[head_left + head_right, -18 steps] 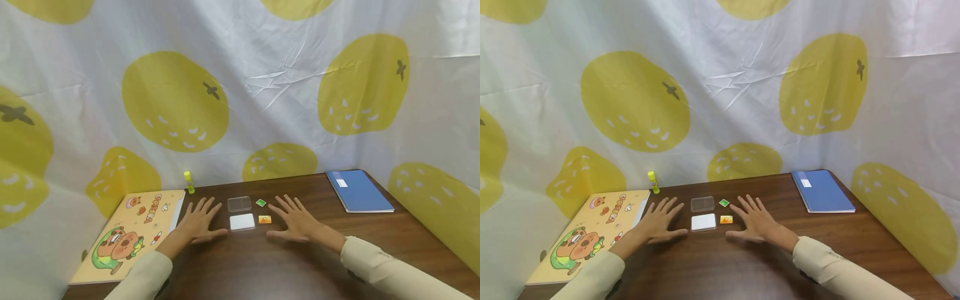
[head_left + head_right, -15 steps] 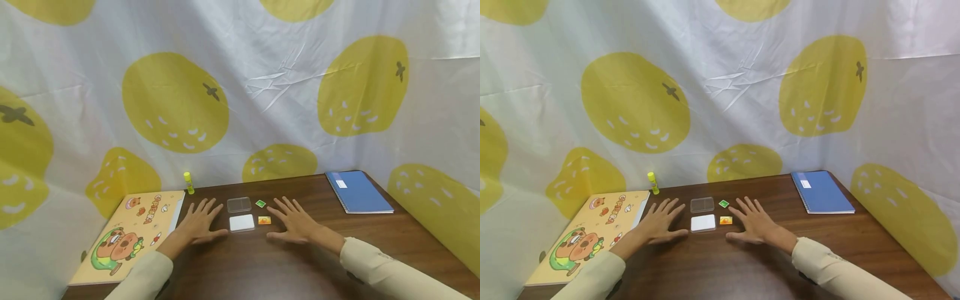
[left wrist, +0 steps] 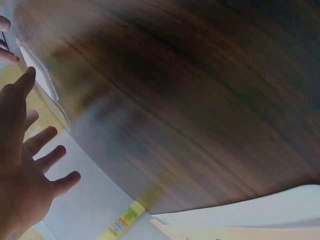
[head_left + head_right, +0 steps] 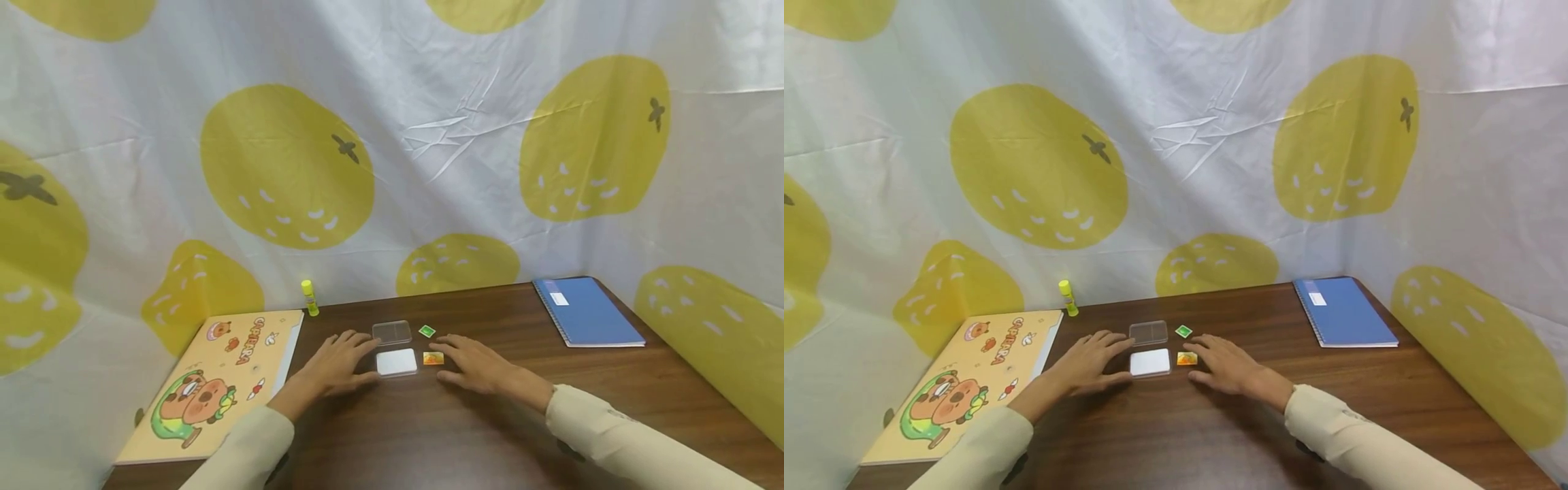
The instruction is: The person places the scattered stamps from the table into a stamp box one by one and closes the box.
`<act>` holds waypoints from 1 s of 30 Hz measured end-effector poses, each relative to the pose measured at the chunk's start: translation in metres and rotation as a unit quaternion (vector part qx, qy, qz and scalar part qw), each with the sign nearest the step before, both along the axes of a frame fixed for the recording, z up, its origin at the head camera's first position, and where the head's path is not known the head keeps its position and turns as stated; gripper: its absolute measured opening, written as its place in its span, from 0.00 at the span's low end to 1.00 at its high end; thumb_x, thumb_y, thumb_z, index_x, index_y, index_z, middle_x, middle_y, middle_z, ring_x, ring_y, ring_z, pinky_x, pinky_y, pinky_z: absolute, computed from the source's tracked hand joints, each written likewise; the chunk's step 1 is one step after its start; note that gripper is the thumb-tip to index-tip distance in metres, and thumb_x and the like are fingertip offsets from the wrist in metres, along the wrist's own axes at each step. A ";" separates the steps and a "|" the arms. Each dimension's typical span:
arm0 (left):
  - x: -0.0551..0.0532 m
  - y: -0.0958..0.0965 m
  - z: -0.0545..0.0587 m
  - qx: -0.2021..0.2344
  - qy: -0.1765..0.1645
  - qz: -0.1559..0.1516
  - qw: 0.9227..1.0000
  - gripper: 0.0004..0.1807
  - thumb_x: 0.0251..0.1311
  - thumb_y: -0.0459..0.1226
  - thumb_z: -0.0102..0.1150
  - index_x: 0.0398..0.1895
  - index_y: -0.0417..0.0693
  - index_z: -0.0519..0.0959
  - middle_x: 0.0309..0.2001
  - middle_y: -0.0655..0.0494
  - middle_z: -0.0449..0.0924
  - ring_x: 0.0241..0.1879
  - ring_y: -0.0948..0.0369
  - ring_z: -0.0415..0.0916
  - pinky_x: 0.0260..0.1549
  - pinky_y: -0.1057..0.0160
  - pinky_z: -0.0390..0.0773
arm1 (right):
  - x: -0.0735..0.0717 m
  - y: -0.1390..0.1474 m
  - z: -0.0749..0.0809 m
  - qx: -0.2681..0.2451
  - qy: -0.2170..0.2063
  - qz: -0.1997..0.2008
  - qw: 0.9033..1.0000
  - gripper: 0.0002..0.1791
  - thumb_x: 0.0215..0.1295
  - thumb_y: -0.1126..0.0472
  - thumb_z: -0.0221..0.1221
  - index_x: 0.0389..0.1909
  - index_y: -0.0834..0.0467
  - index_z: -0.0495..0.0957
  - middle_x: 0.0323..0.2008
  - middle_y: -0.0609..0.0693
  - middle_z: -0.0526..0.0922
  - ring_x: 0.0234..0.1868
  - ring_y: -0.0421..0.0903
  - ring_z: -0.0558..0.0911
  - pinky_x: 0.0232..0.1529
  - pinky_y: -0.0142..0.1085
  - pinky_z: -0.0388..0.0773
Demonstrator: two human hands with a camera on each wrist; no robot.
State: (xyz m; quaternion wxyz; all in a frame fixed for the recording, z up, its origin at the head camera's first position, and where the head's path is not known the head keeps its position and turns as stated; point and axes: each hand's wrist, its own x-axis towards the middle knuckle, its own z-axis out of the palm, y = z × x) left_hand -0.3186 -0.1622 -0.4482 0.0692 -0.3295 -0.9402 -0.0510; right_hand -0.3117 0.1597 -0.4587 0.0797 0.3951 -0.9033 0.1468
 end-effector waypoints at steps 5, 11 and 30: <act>-0.001 0.006 0.002 0.020 -0.014 -0.008 1.000 0.34 0.67 0.54 0.66 0.71 0.49 0.75 0.66 0.46 0.77 0.67 0.46 0.70 0.58 0.39 0.74 | -0.004 -0.002 -0.001 0.001 -0.028 -0.011 1.000 0.27 0.75 0.54 0.62 0.68 0.64 0.74 0.64 0.65 0.77 0.64 0.64 0.77 0.60 0.60 0.76; -0.002 0.011 0.003 0.033 -0.028 -0.008 0.999 0.30 0.66 0.51 0.68 0.68 0.48 0.79 0.63 0.47 0.79 0.63 0.48 0.74 0.55 0.41 0.77 | -0.008 -0.004 -0.001 -0.008 -0.036 -0.022 0.999 0.22 0.75 0.59 0.61 0.65 0.64 0.78 0.61 0.61 0.80 0.61 0.61 0.79 0.58 0.57 0.78; -0.006 0.016 -0.005 0.090 -0.105 0.028 0.990 0.26 0.64 0.47 0.71 0.62 0.46 0.82 0.61 0.47 0.80 0.62 0.47 0.75 0.61 0.43 0.76 | -0.021 -0.014 0.004 -0.012 -0.045 -0.004 0.999 0.18 0.66 0.67 0.68 0.56 0.65 0.83 0.48 0.57 0.84 0.44 0.49 0.82 0.45 0.41 0.83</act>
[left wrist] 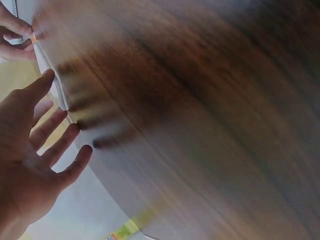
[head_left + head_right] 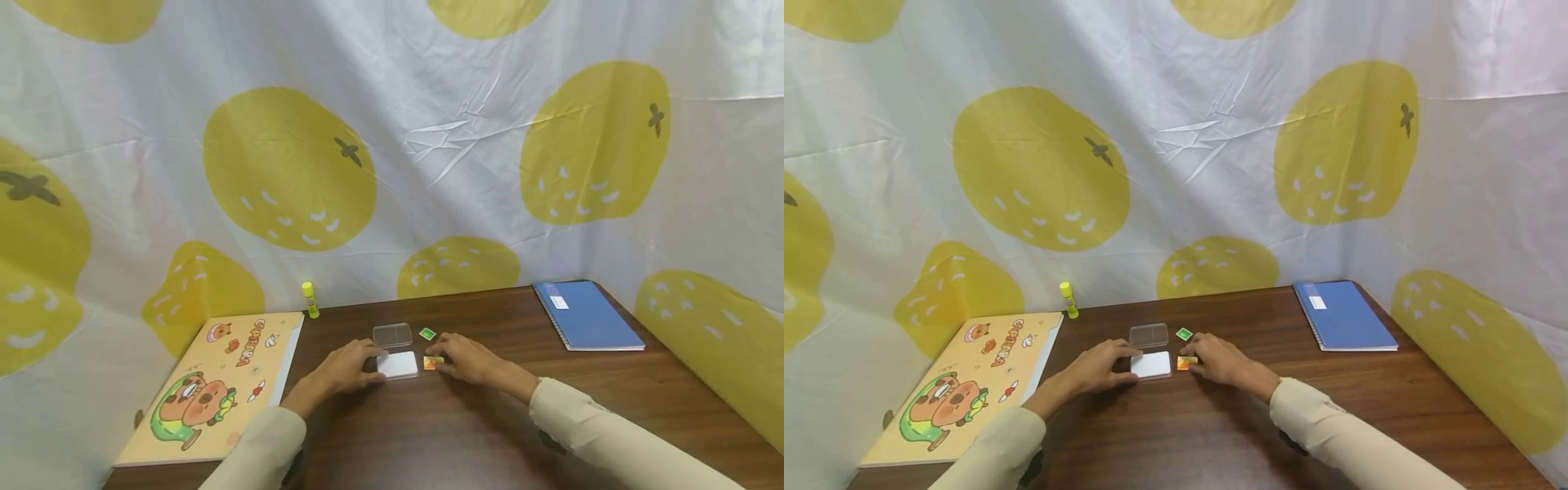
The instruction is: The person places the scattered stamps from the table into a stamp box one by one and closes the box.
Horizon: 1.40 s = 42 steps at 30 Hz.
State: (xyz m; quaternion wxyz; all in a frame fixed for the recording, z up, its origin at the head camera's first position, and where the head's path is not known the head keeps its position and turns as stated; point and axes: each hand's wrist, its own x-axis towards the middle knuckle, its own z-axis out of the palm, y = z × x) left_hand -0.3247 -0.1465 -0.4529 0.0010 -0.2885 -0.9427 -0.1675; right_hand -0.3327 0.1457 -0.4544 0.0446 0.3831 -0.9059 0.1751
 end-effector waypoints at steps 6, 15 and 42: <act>-0.003 0.001 0.000 0.018 0.005 0.000 1.000 0.23 0.59 0.44 0.75 0.55 0.46 0.86 0.57 0.48 0.83 0.58 0.46 0.78 0.58 0.43 0.77 | -0.004 -0.001 -0.001 -0.023 0.004 0.014 1.000 0.15 0.64 0.67 0.70 0.52 0.62 0.86 0.45 0.56 0.85 0.41 0.49 0.83 0.42 0.39 0.83; -0.008 0.003 0.001 0.039 0.005 -0.004 0.999 0.22 0.53 0.41 0.80 0.51 0.44 0.88 0.53 0.46 0.84 0.54 0.47 0.82 0.55 0.45 0.79 | -0.011 -0.001 0.000 -0.060 -0.044 -0.011 0.997 0.15 0.58 0.68 0.73 0.47 0.59 0.88 0.40 0.51 0.84 0.36 0.45 0.82 0.36 0.31 0.79; -0.007 0.002 0.000 0.035 -0.006 0.015 0.999 0.23 0.54 0.43 0.80 0.53 0.48 0.88 0.53 0.50 0.84 0.54 0.50 0.81 0.54 0.45 0.80 | -0.015 -0.005 0.007 -0.085 -0.108 -0.058 0.989 0.11 0.55 0.68 0.76 0.39 0.59 0.89 0.33 0.50 0.90 0.34 0.43 0.87 0.40 0.37 0.84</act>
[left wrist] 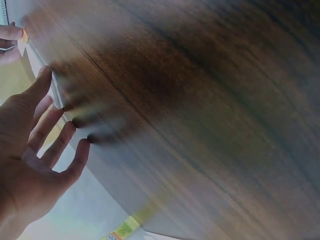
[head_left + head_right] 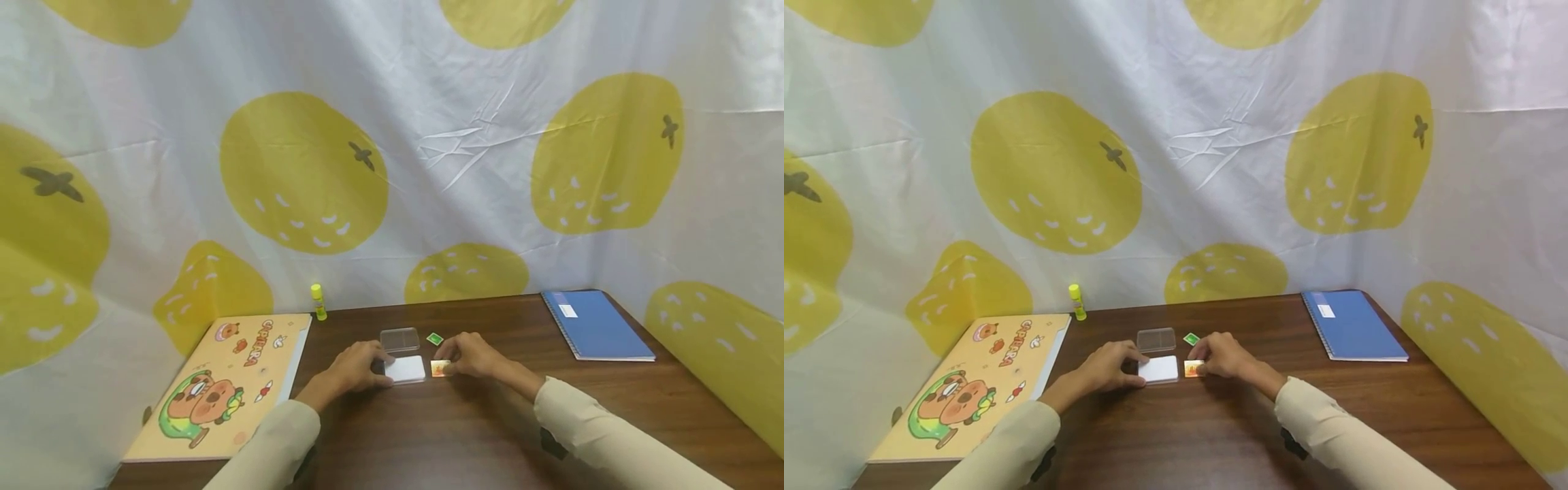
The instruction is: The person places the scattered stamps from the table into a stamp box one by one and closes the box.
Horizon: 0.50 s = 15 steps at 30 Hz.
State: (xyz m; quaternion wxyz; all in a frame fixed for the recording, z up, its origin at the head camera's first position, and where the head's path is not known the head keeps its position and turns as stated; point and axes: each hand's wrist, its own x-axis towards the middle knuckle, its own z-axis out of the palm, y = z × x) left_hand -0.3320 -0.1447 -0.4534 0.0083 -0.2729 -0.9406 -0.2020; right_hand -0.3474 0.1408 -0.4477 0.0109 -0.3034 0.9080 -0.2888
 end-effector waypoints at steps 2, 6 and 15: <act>0.000 0.000 0.001 0.002 0.000 0.000 1.000 0.23 0.54 0.43 0.80 0.53 0.47 0.88 0.54 0.50 0.84 0.54 0.50 0.81 0.54 0.45 0.80 | -0.001 0.000 0.000 -0.003 0.007 0.006 1.000 0.09 0.58 0.69 0.73 0.40 0.59 0.89 0.33 0.50 0.90 0.35 0.45 0.87 0.41 0.38 0.85; 0.000 0.001 0.001 0.008 -0.005 0.003 1.000 0.23 0.55 0.44 0.79 0.53 0.47 0.88 0.55 0.49 0.84 0.54 0.50 0.81 0.53 0.44 0.80 | -0.003 0.000 0.005 -0.014 0.005 0.011 1.000 0.07 0.62 0.71 0.69 0.40 0.59 0.89 0.33 0.50 0.89 0.36 0.47 0.88 0.41 0.39 0.86; 0.001 0.000 -0.001 0.002 -0.013 0.001 1.000 0.23 0.55 0.44 0.79 0.53 0.47 0.88 0.54 0.50 0.84 0.54 0.50 0.80 0.53 0.44 0.80 | -0.007 -0.006 0.014 -0.043 -0.013 0.030 0.999 0.07 0.64 0.71 0.68 0.43 0.62 0.88 0.36 0.53 0.90 0.37 0.48 0.89 0.40 0.37 0.85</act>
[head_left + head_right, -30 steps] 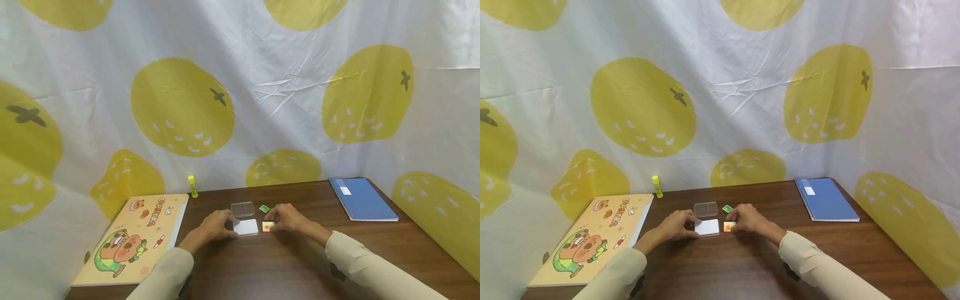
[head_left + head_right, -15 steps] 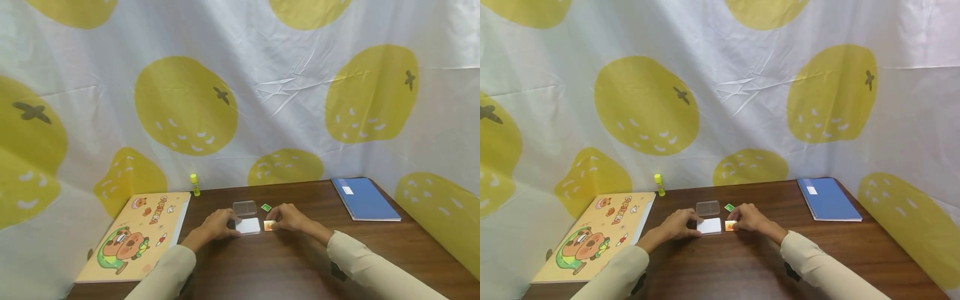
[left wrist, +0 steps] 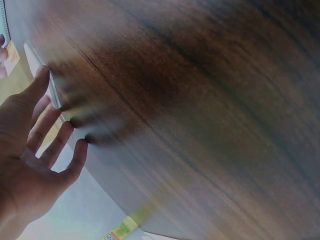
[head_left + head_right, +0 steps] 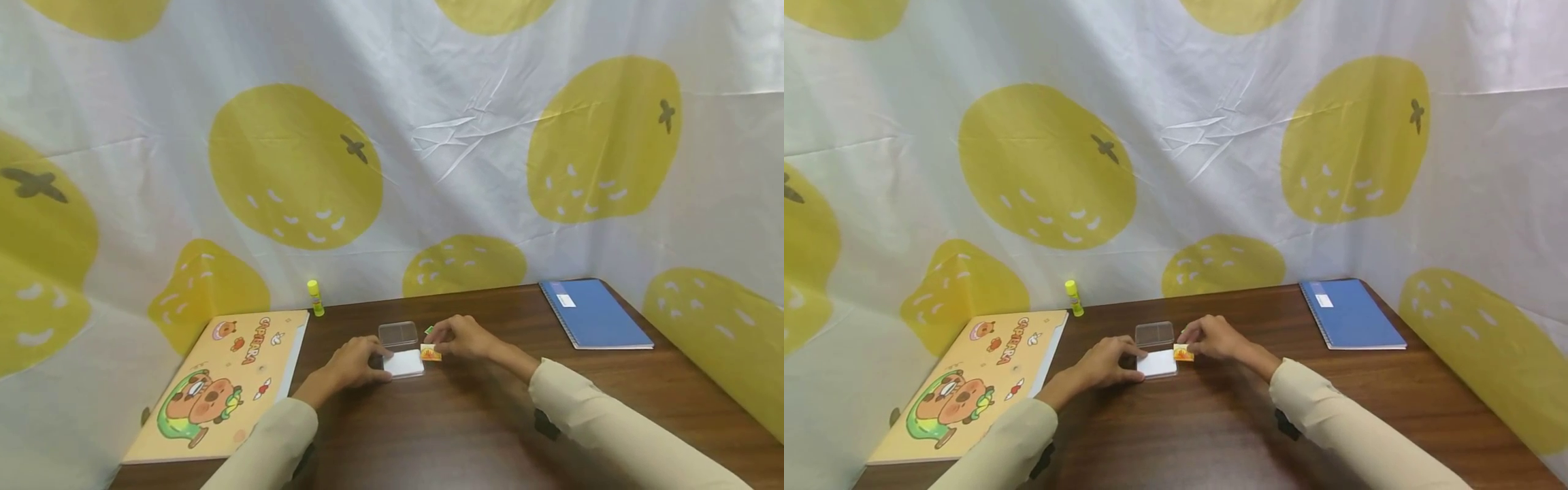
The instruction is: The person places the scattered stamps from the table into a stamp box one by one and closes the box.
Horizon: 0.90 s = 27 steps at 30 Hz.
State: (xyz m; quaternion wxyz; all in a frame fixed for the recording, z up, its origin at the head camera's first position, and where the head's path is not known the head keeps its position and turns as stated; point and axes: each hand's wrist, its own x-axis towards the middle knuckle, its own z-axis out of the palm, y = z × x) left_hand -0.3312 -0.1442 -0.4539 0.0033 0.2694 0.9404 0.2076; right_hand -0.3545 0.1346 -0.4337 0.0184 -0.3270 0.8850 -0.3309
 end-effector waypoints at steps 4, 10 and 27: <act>-0.002 -0.002 0.000 0.001 -0.003 0.003 1.000 0.23 0.55 0.44 0.79 0.54 0.47 0.88 0.54 0.50 0.84 0.54 0.50 0.80 0.55 0.44 0.79 | -0.001 -0.009 0.001 -0.003 -0.001 0.015 1.000 0.08 0.64 0.72 0.68 0.43 0.64 0.88 0.36 0.55 0.90 0.37 0.48 0.89 0.41 0.38 0.85; -0.002 -0.003 0.000 0.000 0.005 -0.001 1.000 0.23 0.54 0.44 0.80 0.53 0.46 0.88 0.53 0.49 0.85 0.54 0.50 0.81 0.54 0.45 0.80 | 0.002 -0.024 -0.006 0.003 0.028 0.038 0.999 0.07 0.63 0.73 0.67 0.42 0.65 0.87 0.35 0.54 0.89 0.36 0.45 0.88 0.41 0.35 0.85; -0.006 -0.001 -0.001 -0.006 0.002 -0.001 1.000 0.23 0.54 0.46 0.80 0.53 0.49 0.89 0.52 0.52 0.85 0.53 0.54 0.81 0.55 0.48 0.80 | -0.009 -0.031 -0.009 -0.008 0.012 0.017 1.000 0.07 0.65 0.73 0.66 0.42 0.63 0.87 0.36 0.55 0.88 0.37 0.48 0.88 0.39 0.34 0.84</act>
